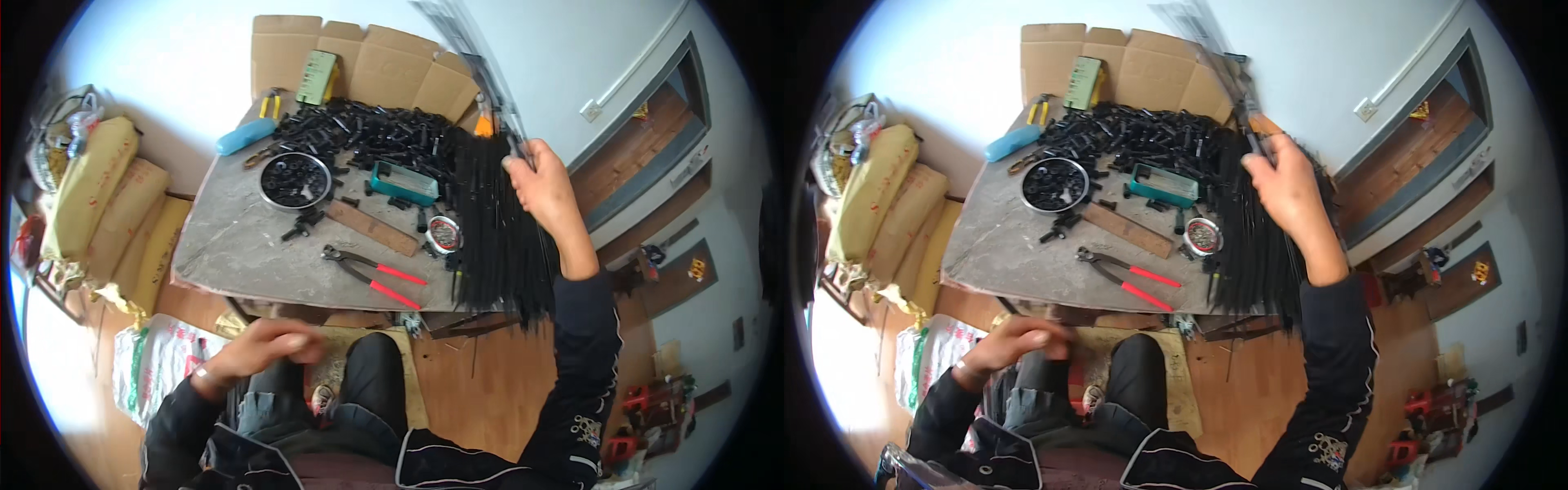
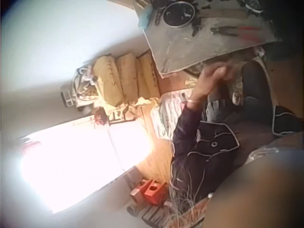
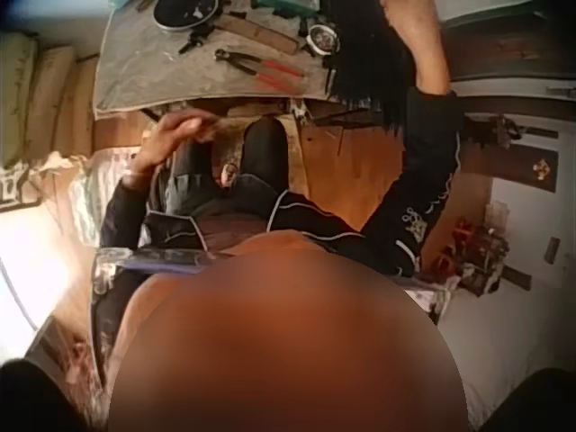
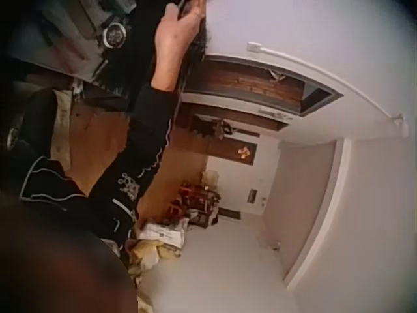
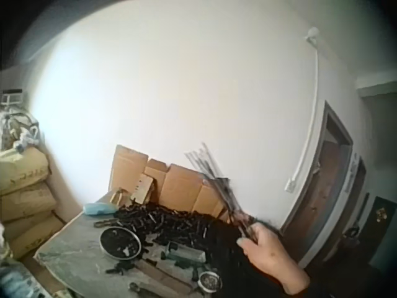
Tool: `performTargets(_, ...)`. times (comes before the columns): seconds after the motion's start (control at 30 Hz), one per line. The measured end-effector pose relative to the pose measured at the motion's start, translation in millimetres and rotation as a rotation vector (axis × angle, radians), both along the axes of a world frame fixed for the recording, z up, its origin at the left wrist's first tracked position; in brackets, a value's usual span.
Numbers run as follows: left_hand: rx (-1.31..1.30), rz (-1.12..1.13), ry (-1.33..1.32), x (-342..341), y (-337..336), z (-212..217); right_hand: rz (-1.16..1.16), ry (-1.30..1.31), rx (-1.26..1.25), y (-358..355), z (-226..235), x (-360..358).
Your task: Assembling industrial wire brushes by inserting bristles into a base and securing them.
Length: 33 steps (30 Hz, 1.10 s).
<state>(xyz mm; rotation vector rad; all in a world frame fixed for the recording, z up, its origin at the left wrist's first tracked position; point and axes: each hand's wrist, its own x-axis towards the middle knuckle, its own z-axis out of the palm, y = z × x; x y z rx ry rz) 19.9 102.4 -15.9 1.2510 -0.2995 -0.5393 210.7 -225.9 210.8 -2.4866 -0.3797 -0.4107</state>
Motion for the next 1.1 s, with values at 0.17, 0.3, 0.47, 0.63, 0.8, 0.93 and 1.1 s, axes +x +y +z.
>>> performTargets(0.17, -0.453, 0.068, -0.066, 11.2, -105.5, 111.7, 0.351, -0.263, -0.272, 64.5, -19.0, -110.7)
performTargets(0.3, -0.577, 0.372, 0.023, 14.2, -130.9, 127.9, 0.510, -0.404, -0.226, 71.6, -54.3, -145.9)
performTargets(0.47, -0.616, 0.783, -0.139, 62.4, -94.6, 144.3, 0.589, 0.149, 0.125, 60.0, -111.6, -144.2)
performTargets(0.63, -0.363, 0.636, -0.489, 87.4, -64.2, 206.8, 0.655, 0.310, 0.654, 112.8, -149.0, -116.0)
performTargets(0.8, -0.216, 0.728, -0.564, 107.6, -51.3, 194.7, 0.637, 0.130, 0.823, 181.7, -163.9, -72.5)
performTargets(0.93, -0.111, 0.780, -0.321, 118.7, -41.4, 160.6, 0.542, 0.206, 0.774, 191.7, -234.5, -66.7)
performTargets(1.1, -0.223, 0.676, -0.324, 121.9, -16.8, 163.2, 0.625, 0.566, 0.846, 168.7, -201.8, -105.4)
